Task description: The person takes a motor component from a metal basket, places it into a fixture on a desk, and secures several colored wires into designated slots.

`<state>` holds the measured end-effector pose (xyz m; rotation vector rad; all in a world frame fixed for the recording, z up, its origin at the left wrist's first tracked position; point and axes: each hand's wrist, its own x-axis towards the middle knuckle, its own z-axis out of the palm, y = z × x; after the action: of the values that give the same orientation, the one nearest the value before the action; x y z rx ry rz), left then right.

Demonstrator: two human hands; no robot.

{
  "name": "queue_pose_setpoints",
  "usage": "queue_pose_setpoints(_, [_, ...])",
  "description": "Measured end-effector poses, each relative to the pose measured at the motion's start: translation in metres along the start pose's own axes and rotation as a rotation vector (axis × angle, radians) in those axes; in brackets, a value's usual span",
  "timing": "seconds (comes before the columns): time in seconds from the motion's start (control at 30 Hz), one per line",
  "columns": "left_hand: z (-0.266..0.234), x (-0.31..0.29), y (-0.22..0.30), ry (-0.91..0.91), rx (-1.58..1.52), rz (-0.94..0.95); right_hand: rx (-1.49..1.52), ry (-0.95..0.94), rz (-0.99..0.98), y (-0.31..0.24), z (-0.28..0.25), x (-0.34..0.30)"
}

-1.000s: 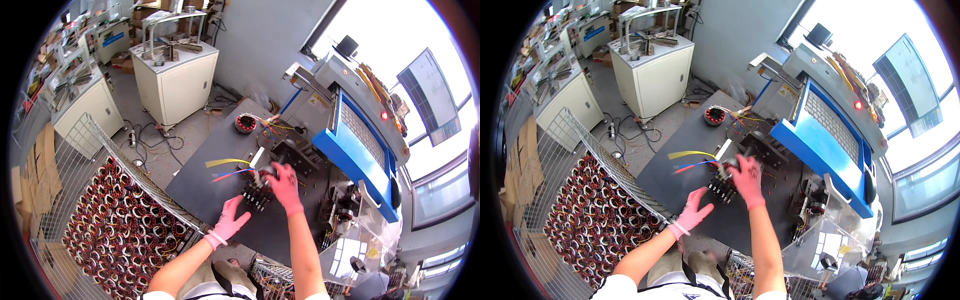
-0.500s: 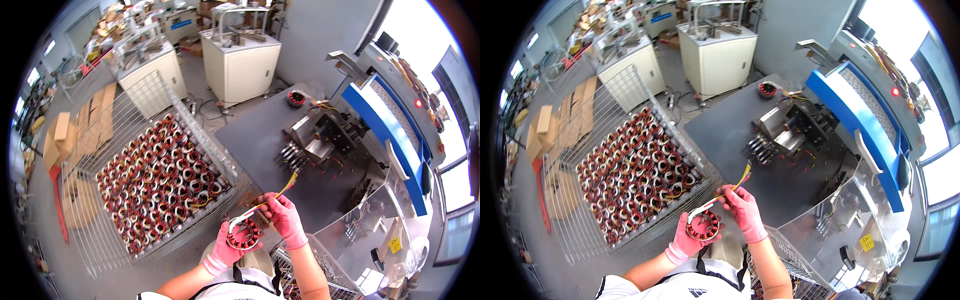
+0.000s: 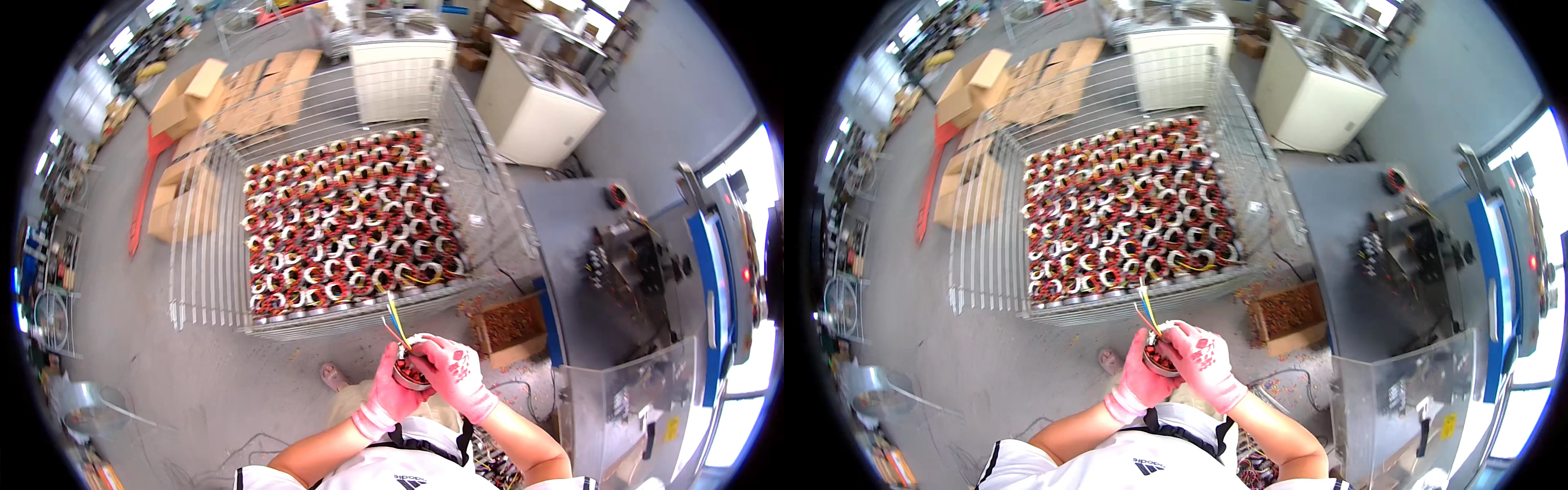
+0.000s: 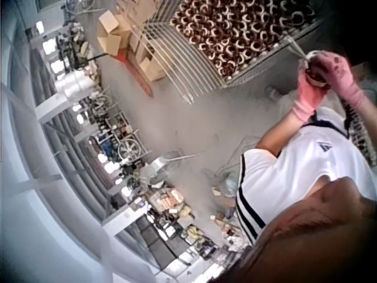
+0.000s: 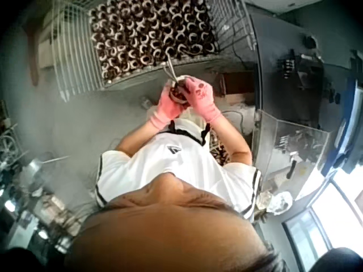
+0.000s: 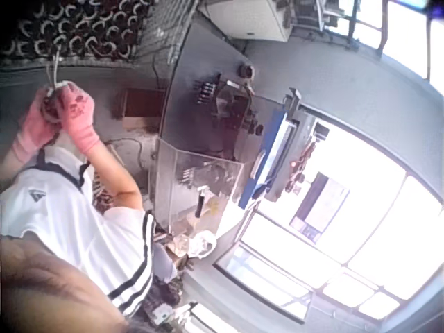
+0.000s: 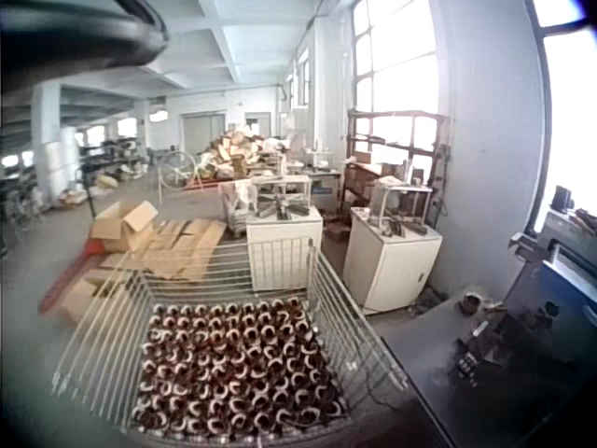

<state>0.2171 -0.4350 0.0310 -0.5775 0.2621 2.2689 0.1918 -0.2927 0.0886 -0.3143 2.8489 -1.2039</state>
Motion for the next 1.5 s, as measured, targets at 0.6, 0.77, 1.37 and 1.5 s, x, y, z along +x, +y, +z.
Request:
queue_pose_setpoints(0.6, [-0.165, -0.149, 0.318, 0.390, 0.715, 0.562, 0.191, -0.848, -0.017, -0.107, 0.290, 0.226])
queue_pose_setpoints(0.77, [-0.142, -0.184, 0.492, 1.244, 2.059, 1.060, -0.150, -0.539, -0.062, -0.013, 0.401, 0.327])
queue_pose_setpoints(1.37, [-0.169, -0.165, 0.559, 1.463, 1.880, 0.434, -0.503, -0.309, -0.120, 0.123, 0.668, 0.598])
queue_pose_setpoints(1.5, [-0.187, -0.171, 0.553, 1.392, 1.860, 0.568, -0.440, -0.468, -0.101, 0.127, 0.663, 0.606])
